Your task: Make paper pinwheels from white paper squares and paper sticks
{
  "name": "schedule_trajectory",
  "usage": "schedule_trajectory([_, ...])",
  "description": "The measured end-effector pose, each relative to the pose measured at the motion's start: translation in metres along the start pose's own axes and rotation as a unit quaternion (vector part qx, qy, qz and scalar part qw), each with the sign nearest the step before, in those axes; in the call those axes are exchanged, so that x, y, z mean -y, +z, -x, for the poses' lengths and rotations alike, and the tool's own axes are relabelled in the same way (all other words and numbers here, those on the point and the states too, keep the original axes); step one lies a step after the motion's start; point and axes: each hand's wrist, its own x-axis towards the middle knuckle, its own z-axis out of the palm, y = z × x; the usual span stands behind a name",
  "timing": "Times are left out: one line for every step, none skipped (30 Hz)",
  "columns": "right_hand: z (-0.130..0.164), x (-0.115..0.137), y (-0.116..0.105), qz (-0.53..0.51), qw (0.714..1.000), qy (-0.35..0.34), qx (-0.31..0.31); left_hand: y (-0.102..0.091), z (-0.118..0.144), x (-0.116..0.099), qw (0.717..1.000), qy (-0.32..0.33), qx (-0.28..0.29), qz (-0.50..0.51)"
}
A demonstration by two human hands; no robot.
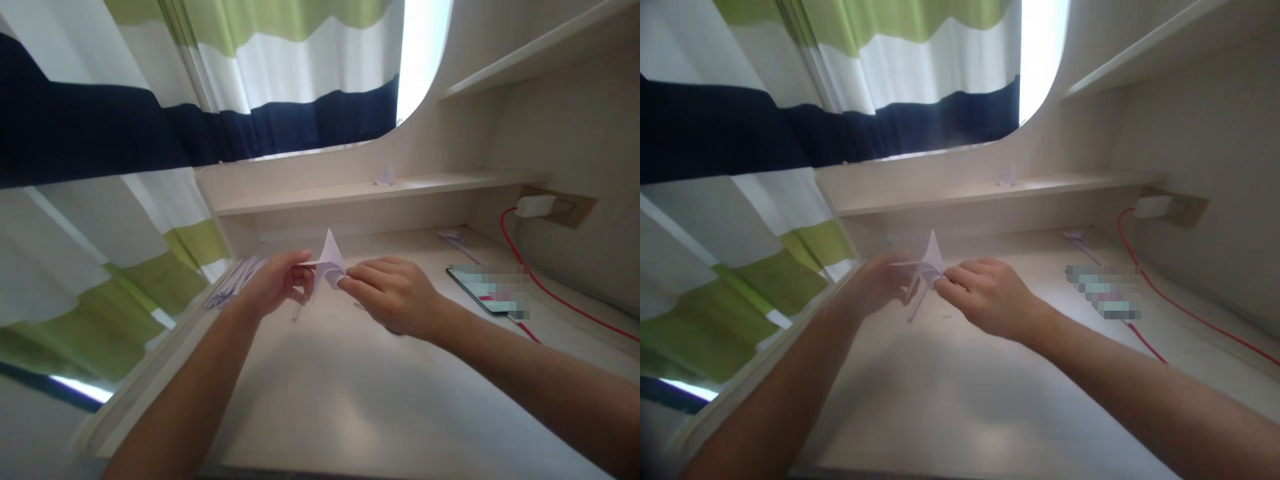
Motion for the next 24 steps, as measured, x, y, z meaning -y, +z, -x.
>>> schedule_trajectory([0.005, 0.001, -0.002, -0.018, 1.0, -0.009, 0.018, 0.001, 0.005, 0.007, 1.0, -0.01, 0.008, -0.005])
schedule_trajectory([0.009, 0.003, -0.004, -0.036, 0.999, -0.021, 0.032, 0.003, 0.011, 0.014, 1.0, -0.017, 0.014, -0.008])
schedule_trajectory([0.013, 0.005, -0.006, -0.051, 0.997, -0.032, 0.044, 0.006, 0.016, 0.021, 1.0, -0.022, 0.02, -0.01])
schedule_trajectory([0.016, 0.008, -0.007, -0.063, 0.996, -0.041, 0.053, 0.009, 0.021, 0.026, 0.999, -0.027, 0.027, -0.011])
schedule_trajectory([0.019, 0.01, -0.009, -0.072, 0.994, -0.048, 0.062, 0.013, 0.025, 0.031, 0.999, -0.033, 0.033, -0.013])
schedule_trajectory([0.023, 0.012, -0.01, -0.078, 0.993, -0.05, 0.069, 0.016, 0.028, 0.036, 0.998, -0.039, 0.038, -0.017])
schedule_trajectory([0.026, 0.015, -0.011, -0.082, 0.993, -0.049, 0.076, 0.02, 0.031, 0.04, 0.998, -0.043, 0.041, -0.023])
schedule_trajectory([0.03, 0.017, -0.012, -0.082, 0.992, -0.045, 0.084, 0.023, 0.033, 0.043, 0.998, -0.046, 0.041, -0.031])
schedule_trajectory([0.033, 0.018, -0.012, -0.08, 0.992, -0.039, 0.09, 0.026, 0.034, 0.046, 0.997, -0.046, 0.04, -0.041])
schedule_trajectory([0.037, 0.02, -0.012, -0.077, 0.992, -0.032, 0.096, 0.028, 0.035, 0.048, 0.997, -0.044, 0.039, -0.051])
schedule_trajectory([0.041, 0.022, -0.012, -0.075, 0.992, -0.022, 0.098, 0.031, 0.035, 0.051, 0.997, -0.042, 0.037, -0.06])
schedule_trajectory([0.044, 0.023, -0.011, -0.076, 0.992, -0.011, 0.095, 0.033, 0.035, 0.053, 0.996, -0.041, 0.038, -0.067])
schedule_trajectory([0.048, 0.025, -0.01, -0.081, 0.993, 0.001, 0.09, 0.035, 0.035, 0.055, 0.996, -0.04, 0.038, -0.07])
schedule_trajectory([0.051, 0.026, -0.009, -0.087, 0.993, 0.013, 0.083, 0.036, 0.035, 0.057, 0.996, -0.039, 0.036, -0.072])
schedule_trajectory([0.054, 0.027, -0.007, -0.094, 0.992, 0.025, 0.076, 0.038, 0.034, 0.058, 0.996, -0.037, 0.032, -0.073])
schedule_trajectory([0.056, 0.029, -0.005, -0.1, 0.992, 0.037, 0.07, 0.039, 0.033, 0.06, 0.996, -0.036, 0.027, -0.074])
schedule_trajectory([0.058, 0.03, -0.002, -0.105, 0.991, 0.05, 0.064, 0.04, 0.033, 0.062, 0.997, -0.034, 0.021, -0.073])
schedule_trajectory([0.06, 0.031, 0.0, -0.107, 0.99, 0.066, 0.057, 0.041, 0.032, 0.064, 0.997, -0.032, 0.016, -0.071])
schedule_trajectory([0.061, 0.032, 0.003, -0.107, 0.99, 0.084, 0.047, 0.041, 0.031, 0.066, 0.997, -0.029, 0.013, -0.068])
schedule_trajectory([0.062, 0.032, 0.005, -0.104, 0.989, 0.104, 0.037, 0.042, 0.03, 0.069, 0.998, -0.024, 0.012, -0.062])
schedule_trajectory([0.063, 0.033, 0.007, -0.099, 0.987, 0.123, 0.028, 0.042, 0.029, 0.071, 0.998, -0.018, 0.01, -0.054])
schedule_trajectory([0.064, 0.033, 0.01, -0.095, 0.985, 0.142, 0.022, 0.042, 0.028, 0.073, 0.999, -0.012, 0.008, -0.045])
schedule_trajectory([0.064, 0.033, 0.012, -0.094, 0.982, 0.161, 0.019, 0.043, 0.027, 0.075, 0.999, -0.007, 0.005, -0.037])
schedule_trajectory([0.064, 0.033, 0.013, -0.098, 0.979, 0.178, 0.018, 0.043, 0.026, 0.078, 1.0, -0.004, 0.0, -0.029])
